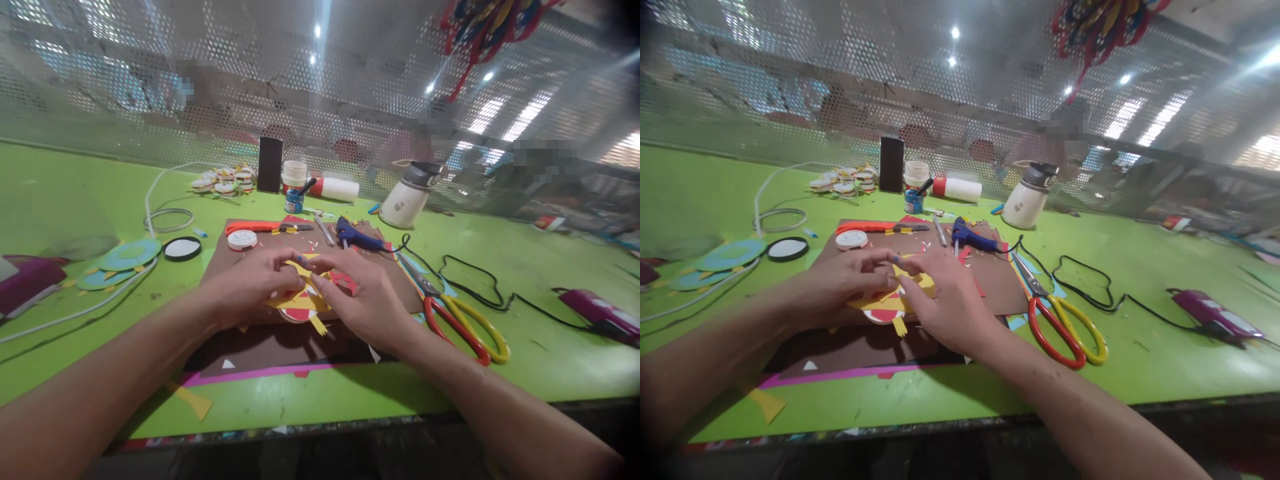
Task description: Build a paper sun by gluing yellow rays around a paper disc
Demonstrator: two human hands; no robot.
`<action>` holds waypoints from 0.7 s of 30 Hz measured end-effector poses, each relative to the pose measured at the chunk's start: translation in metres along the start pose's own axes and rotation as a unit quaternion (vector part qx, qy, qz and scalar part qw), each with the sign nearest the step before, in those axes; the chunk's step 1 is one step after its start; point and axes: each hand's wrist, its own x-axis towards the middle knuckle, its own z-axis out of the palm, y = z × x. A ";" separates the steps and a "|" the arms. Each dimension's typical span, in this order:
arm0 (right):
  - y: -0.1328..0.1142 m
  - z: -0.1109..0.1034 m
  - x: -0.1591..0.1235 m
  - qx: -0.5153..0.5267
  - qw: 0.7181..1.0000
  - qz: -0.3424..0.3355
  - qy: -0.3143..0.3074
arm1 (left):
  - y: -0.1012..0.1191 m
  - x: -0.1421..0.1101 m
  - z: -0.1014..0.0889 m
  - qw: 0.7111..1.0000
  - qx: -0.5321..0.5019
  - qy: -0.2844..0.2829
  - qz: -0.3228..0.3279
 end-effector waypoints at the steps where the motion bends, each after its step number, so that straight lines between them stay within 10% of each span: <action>1: 0.001 0.001 0.000 0.016 0.999 0.033 -0.018 | 0.000 0.000 0.000 0.999 0.021 -0.022 -0.011; 10: 0.000 -0.004 0.008 0.295 0.902 0.284 -0.135 | 0.003 0.000 0.002 0.992 0.086 -0.082 -0.029; 21: 0.008 -0.003 0.011 0.408 0.850 0.326 -0.064 | 0.005 -0.001 0.006 0.988 -0.118 -0.005 -0.104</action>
